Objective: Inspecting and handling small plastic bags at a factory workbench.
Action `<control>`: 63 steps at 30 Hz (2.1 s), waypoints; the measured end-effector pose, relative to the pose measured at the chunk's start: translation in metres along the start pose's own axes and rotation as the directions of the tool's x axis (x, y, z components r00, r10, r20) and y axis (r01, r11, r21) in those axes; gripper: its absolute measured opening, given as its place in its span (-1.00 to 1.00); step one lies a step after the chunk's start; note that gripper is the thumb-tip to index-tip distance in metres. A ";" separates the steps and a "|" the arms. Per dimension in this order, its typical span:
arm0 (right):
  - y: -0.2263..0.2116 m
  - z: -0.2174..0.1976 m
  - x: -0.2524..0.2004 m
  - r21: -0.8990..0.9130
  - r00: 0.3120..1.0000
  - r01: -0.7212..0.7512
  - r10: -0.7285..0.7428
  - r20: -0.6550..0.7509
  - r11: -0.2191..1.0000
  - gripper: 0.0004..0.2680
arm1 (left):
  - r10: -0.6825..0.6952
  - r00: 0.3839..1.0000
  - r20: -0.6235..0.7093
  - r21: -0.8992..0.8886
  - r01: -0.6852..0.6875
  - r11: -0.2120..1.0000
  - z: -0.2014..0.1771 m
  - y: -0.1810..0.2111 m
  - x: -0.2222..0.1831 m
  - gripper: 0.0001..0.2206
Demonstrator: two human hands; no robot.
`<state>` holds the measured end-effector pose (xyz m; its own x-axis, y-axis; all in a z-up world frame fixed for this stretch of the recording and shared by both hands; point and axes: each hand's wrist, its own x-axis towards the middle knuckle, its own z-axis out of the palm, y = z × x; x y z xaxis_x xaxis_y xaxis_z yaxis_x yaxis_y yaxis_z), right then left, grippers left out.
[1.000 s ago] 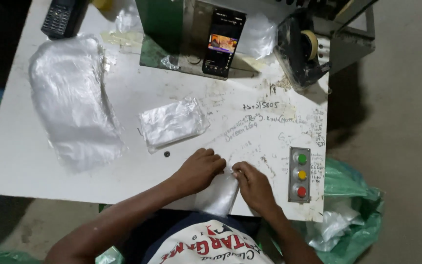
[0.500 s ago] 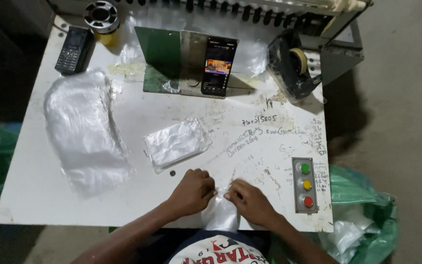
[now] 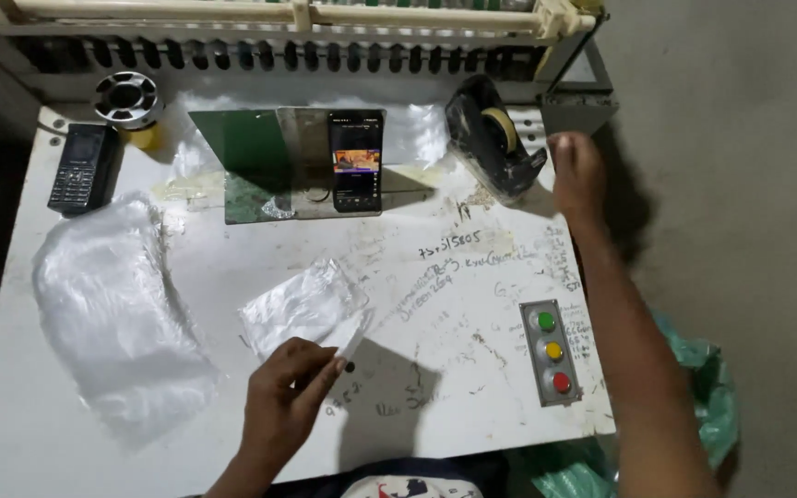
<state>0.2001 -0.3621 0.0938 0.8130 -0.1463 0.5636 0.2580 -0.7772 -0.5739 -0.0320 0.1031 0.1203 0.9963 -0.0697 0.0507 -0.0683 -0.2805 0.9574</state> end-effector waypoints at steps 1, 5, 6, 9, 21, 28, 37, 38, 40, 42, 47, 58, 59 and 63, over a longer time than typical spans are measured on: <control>-0.006 0.006 0.015 0.001 1.000 0.009 -0.009 0.002 1.000 -0.72 | 0.002 1.000 -0.008 -0.003 -0.002 1.000 0.008 -0.008 0.001 -0.83; -0.017 0.011 0.047 -0.145 0.662 -0.596 0.585 0.469 0.790 -0.58 | 0.367 0.930 0.015 0.311 -0.353 0.882 0.032 -0.026 0.000 -0.89; -0.017 0.008 0.052 -0.033 0.699 -0.598 0.541 0.468 0.801 -0.68 | 0.411 0.911 0.027 0.323 -0.397 0.859 0.037 -0.026 0.000 -0.90; -0.074 -0.038 0.042 -0.242 0.825 -0.320 0.395 0.405 0.916 -0.78 | 0.450 0.893 -0.005 0.340 -0.421 0.841 0.044 -0.022 0.001 -0.94; -0.139 -0.002 -0.130 0.059 0.381 -0.861 0.565 0.732 0.504 -0.81 | 0.633 0.753 0.178 0.674 -0.562 0.479 0.124 -0.083 -0.001 -0.91; -0.185 0.034 -0.209 0.150 0.397 -0.838 0.398 0.827 0.525 -0.74 | 0.148 0.989 -0.018 0.024 -0.148 0.989 0.097 -0.037 0.010 -0.91; -0.177 0.001 -0.212 0.235 0.464 -0.870 0.557 0.689 0.434 -0.74 | -0.074 0.997 -0.004 -0.117 0.073 0.990 0.047 -0.068 0.037 -0.52; -0.148 0.005 -0.217 0.282 0.644 -0.758 0.605 0.468 0.589 -0.71 | 0.170 0.983 -0.067 0.367 -0.134 0.921 0.038 -0.099 0.048 -0.64; -0.135 0.002 -0.226 0.264 0.772 -0.636 0.594 0.226 0.725 -0.67 | 0.385 0.923 0.000 0.762 -0.249 0.598 0.030 -0.120 0.043 -0.69; -0.163 0.001 -0.216 0.425 0.768 -0.639 0.560 0.309 0.641 -0.75 | 0.268 0.963 -0.031 0.471 -0.222 0.854 0.027 -0.098 0.035 -0.87; -0.201 0.029 -0.249 0.333 0.529 -0.793 0.304 0.793 0.511 -0.54 | -0.211 0.960 0.187 -0.617 0.282 0.735 0.055 -0.055 -0.010 -0.80; -0.218 0.042 -0.250 0.106 0.789 -0.194 0.090 0.607 0.975 -0.79 | 0.176 0.982 -0.062 0.373 -0.141 0.917 0.047 -0.092 -0.028 -0.70; -0.217 0.049 -0.247 0.049 0.680 -0.167 0.079 0.729 0.985 -0.79 | 0.203 0.975 0.089 0.487 -0.220 0.845 0.045 -0.088 -0.019 -0.67; -0.216 0.050 -0.250 0.063 0.468 -0.060 -0.027 0.883 0.996 -0.87 | 0.244 0.866 0.437 0.499 -0.459 0.735 0.052 -0.114 -0.009 -0.92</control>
<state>-0.0327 -0.1273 0.0470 0.8344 0.4934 -0.2455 0.2408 -0.7272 -0.6428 -0.0359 0.0860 -0.0040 0.8228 -0.5473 0.1531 -0.5339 -0.6521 0.5383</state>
